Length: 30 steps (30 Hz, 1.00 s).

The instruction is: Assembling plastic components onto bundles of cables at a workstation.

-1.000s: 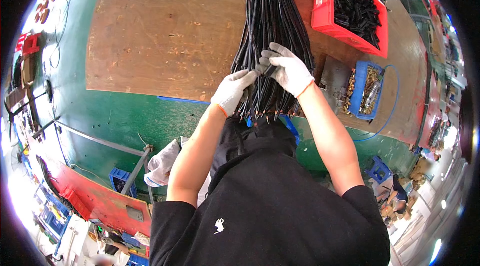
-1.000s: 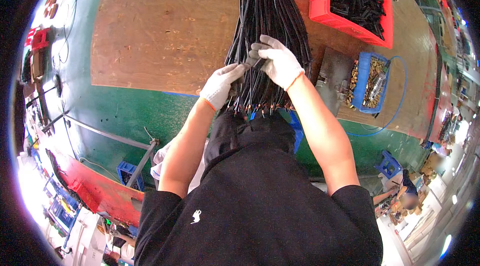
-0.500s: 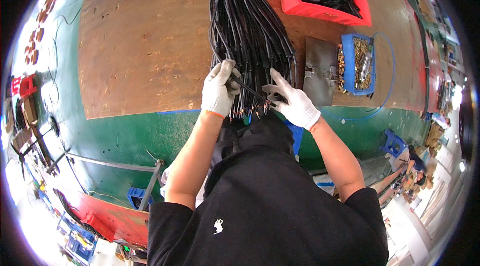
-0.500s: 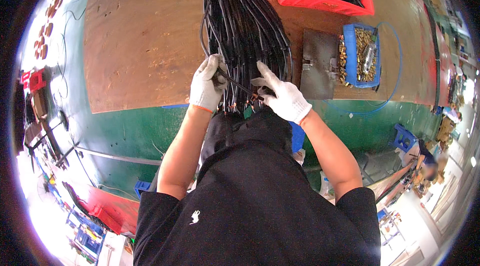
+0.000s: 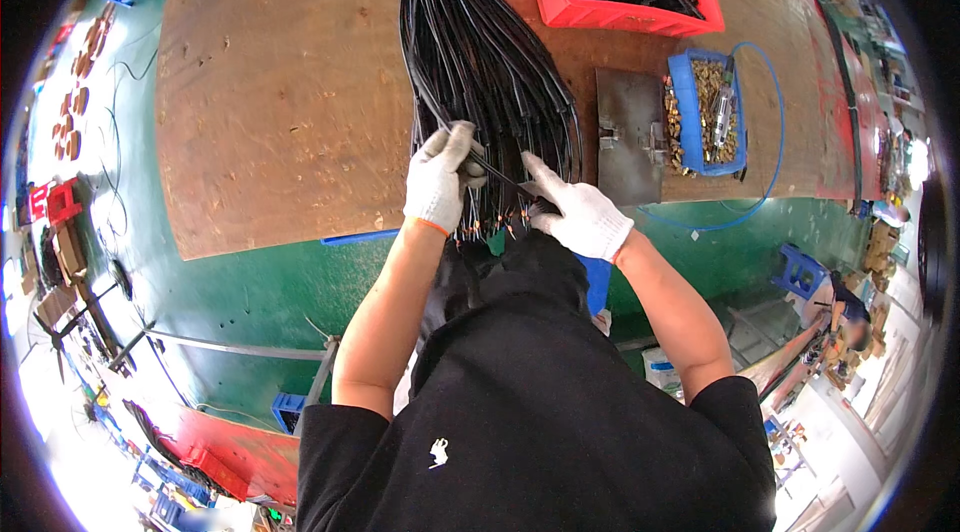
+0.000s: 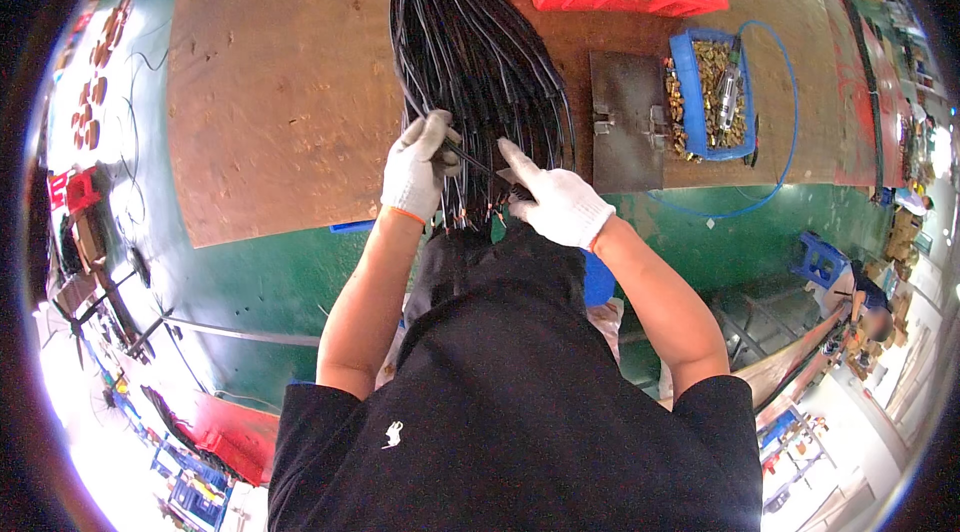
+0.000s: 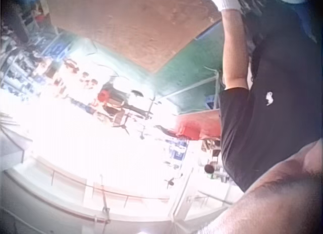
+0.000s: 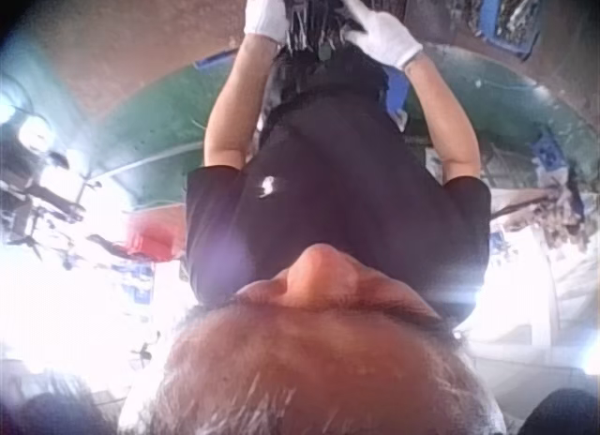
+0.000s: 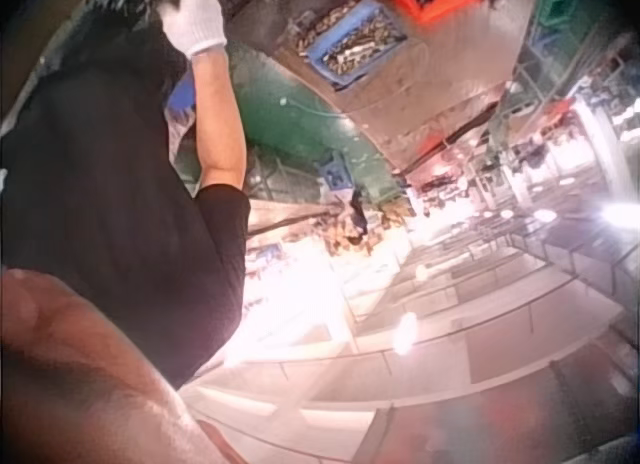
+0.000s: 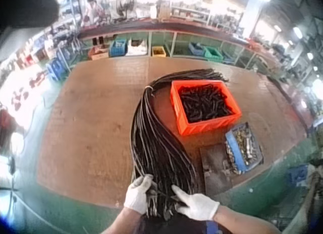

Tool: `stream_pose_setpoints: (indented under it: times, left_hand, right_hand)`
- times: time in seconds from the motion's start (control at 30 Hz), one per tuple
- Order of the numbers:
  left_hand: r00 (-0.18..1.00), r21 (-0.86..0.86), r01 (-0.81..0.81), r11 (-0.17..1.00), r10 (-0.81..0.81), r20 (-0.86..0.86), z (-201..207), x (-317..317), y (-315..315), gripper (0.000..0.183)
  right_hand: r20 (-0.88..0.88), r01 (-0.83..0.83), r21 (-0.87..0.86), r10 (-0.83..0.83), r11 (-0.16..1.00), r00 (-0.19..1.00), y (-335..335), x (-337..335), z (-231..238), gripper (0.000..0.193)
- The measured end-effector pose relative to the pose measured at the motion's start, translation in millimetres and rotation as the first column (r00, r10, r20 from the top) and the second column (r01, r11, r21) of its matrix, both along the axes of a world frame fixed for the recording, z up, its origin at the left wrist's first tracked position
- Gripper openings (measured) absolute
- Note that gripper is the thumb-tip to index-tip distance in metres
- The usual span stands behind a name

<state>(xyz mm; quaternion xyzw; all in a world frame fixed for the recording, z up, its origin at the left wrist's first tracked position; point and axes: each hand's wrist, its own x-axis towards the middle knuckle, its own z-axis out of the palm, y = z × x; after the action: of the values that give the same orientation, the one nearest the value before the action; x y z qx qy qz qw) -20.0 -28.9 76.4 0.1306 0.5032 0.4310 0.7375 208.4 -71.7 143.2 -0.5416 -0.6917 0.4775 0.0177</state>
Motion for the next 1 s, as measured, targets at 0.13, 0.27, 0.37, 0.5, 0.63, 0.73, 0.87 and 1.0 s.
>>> stream_pose_setpoints:
  times: [0.13,0.27,0.37,0.5,0.63,0.73,0.87,1.0]
  left_hand:
    - [0.999,-0.007,0.032,0.999,-0.032,-0.03,0,-1,9,0.019]
    - [0.935,-0.097,0.283,0.954,-0.297,-0.194,14,-5,10,0.027]
    - [0.899,-0.096,0.315,0.944,-0.33,-0.289,-11,0,-5,0.042]
    - [0.964,-0.014,0.188,0.982,-0.187,-0.188,-7,15,-31,0.047]
    - [0.999,-0.055,0.008,0.998,-0.006,0.037,-3,19,-64,0.052]
    - [0.979,-0.054,-0.054,0.997,0.063,0.192,8,17,-69,0.046]
    - [0.931,-0.023,0.028,0.999,-0.018,0.364,4,15,-68,0.035]
    - [0.877,0.158,0.319,0.935,-0.228,-0.423,24,9,-69,0.043]
  right_hand:
    - [-0.129,0.014,-0.278,-0.052,0.96,0.99,15,-14,-6,0.092]
    - [-0.444,-0.02,-0.667,-0.375,0.745,0.814,21,-27,-24,0.096]
    - [-0.37,0.154,-0.705,-0.544,0.692,0.753,27,-44,-40,0.085]
    - [-0.311,0.371,-0.537,-0.586,0.758,0.749,39,-60,-74,0.084]
    - [-0.228,0.398,-0.386,-0.505,0.832,0.832,62,-83,-82,0.085]
    - [-0.086,0.432,-0.185,-0.452,0.883,0.888,76,-98,-81,0.088]
    - [-0.109,0.501,-0.204,-0.528,0.841,0.842,96,-111,-84,0.083]
    - [0.376,0.168,0.256,-0.258,0.952,0.89,164,-126,-40,0.071]
